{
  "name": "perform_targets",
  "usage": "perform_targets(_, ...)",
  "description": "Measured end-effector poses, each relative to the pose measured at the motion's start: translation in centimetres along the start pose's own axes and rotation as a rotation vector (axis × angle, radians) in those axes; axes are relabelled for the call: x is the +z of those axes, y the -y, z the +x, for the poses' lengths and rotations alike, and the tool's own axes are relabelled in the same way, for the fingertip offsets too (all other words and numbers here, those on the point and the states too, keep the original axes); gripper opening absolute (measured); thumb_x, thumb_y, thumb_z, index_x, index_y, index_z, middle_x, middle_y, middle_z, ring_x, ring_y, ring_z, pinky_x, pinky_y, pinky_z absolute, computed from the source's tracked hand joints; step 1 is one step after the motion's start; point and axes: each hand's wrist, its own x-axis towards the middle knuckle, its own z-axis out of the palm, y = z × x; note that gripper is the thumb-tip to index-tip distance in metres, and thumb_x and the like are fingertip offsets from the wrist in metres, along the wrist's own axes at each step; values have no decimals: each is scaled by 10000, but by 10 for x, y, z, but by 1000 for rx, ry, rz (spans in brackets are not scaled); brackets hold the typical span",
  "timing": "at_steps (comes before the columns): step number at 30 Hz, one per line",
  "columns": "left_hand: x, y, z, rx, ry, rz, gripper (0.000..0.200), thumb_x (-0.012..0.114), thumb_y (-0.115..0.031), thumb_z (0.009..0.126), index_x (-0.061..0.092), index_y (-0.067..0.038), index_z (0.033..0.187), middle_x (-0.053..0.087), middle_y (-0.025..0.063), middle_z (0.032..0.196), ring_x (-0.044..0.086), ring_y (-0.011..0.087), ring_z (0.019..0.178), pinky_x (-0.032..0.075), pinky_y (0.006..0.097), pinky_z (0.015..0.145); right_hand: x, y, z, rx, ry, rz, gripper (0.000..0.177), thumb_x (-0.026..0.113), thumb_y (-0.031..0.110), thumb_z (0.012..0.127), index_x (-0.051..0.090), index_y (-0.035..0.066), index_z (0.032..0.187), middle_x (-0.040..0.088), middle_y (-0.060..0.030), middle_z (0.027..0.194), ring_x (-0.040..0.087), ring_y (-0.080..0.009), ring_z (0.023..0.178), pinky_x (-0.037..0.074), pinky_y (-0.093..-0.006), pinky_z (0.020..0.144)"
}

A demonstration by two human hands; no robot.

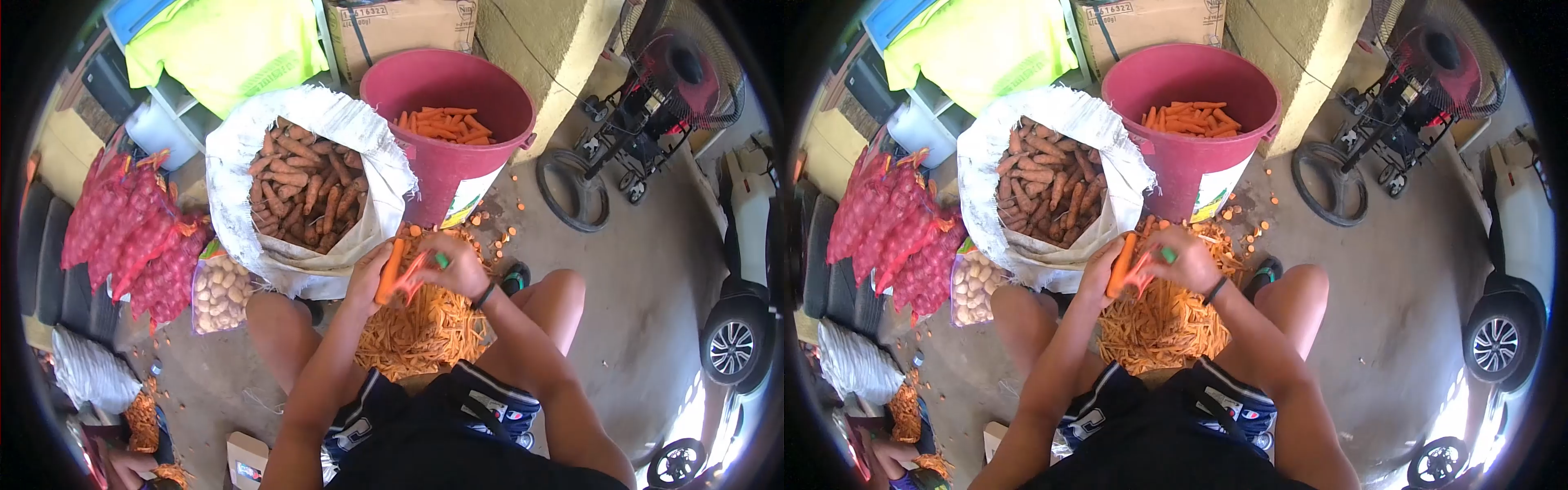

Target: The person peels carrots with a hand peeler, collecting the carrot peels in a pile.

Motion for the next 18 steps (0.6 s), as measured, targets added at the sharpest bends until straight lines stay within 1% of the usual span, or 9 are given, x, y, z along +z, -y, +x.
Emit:
perform_targets(4, 7, 3, -7, 23, -35, 49, 372, 526, -211, 1047, 553, -8, 1358, 644, 69, 1044, 636, 126, 833, 548, 281, 671, -9, -12, 4, 54, -88, -140, 431, 924, 180, 679, 680, 24, 998, 652, -84, 839, 650, -181, 747, 537, -330, 683)
perform_targets(5, 1, 3, -9, -27, 45, 57, 366, 524, -200, 1045, 555, -9, 1355, 641, 75, 1031, 639, 146, 828, 546, 287, 662, -18, -28, 7, 148, -179, -112, 450, 928, 174, 667, 669, 14, 998, 655, -84, 839, 644, -171, 724, 535, -321, 664)
perform_targets(8, -3, 3, -7, -56, 29, 48, 367, 529, -204, 1041, 558, -10, 1351, 645, 86, 1017, 644, 160, 825, 548, 293, 663, -37, -44, 13, 247, -328, -175, 449, 923, 157, 677, 673, 11, 1020, 691, -95, 893, 653, -175, 733, 538, -320, 678)
perform_targets(10, 1, -2, -4, -49, 2, -9, 369, 538, -213, 1038, 561, -14, 1349, 640, 74, 985, 635, 149, 790, 541, 284, 649, -21, -24, 5, 322, -198, 1, 452, 923, 165, 685, 677, 15, 1033, 694, -102, 912, 658, -169, 764, 539, -312, 700)
perform_targets(11, 3, -3, -4, -50, -13, -39, 371, 542, -218, 1037, 562, -16, 1347, 637, 68, 969, 630, 144, 772, 537, 279, 642, -8, -17, -1, 66, -174, -81, 459, 926, 174, 685, 679, 23, 1041, 685, -95, 901, 658, -161, 793, 538, -300, 717)
perform_targets(12, 6, -4, -3, -53, 7, -37, 372, 541, -222, 1037, 560, -21, 1349, 632, 61, 954, 624, 136, 754, 532, 272, 635, 0, -7, -9, 125, -3, 51, 451, 922, 162, 683, 680, 26, 1039, 679, -87, 894, 658, -168, 803, 536, -299, 719)
perform_targets(14, 9, -2, -5, -67, 35, -31, 375, 540, -231, 1039, 557, -30, 1354, 623, 47, 922, 613, 121, 717, 523, 257, 619, 6, 1, -10, 33, -18, -2, 446, 920, 149, 681, 680, 24, 1036, 678, -87, 889, 654, -180, 781, 533, -306, 706)
perform_targets(16, 0, 4, -9, -64, 28, 64, 380, 532, -235, 1043, 547, -30, 1362, 618, 42, 929, 612, 116, 716, 524, 252, 624, -10, -11, -1, 77, -53, -142, 440, 920, 150, 682, 674, 16, 1021, 678, -91, 885, 652, -182, 756, 537, -317, 699)
perform_targets(18, -2, 3, -8, -66, 54, 86, 383, 526, -236, 1045, 541, -28, 1366, 612, 42, 934, 611, 113, 724, 525, 251, 628, -25, -38, 6, 153, -265, -193, 439, 920, 144, 682, 668, 9, 1015, 686, -94, 889, 649, -173, 712, 540, -305, 660)
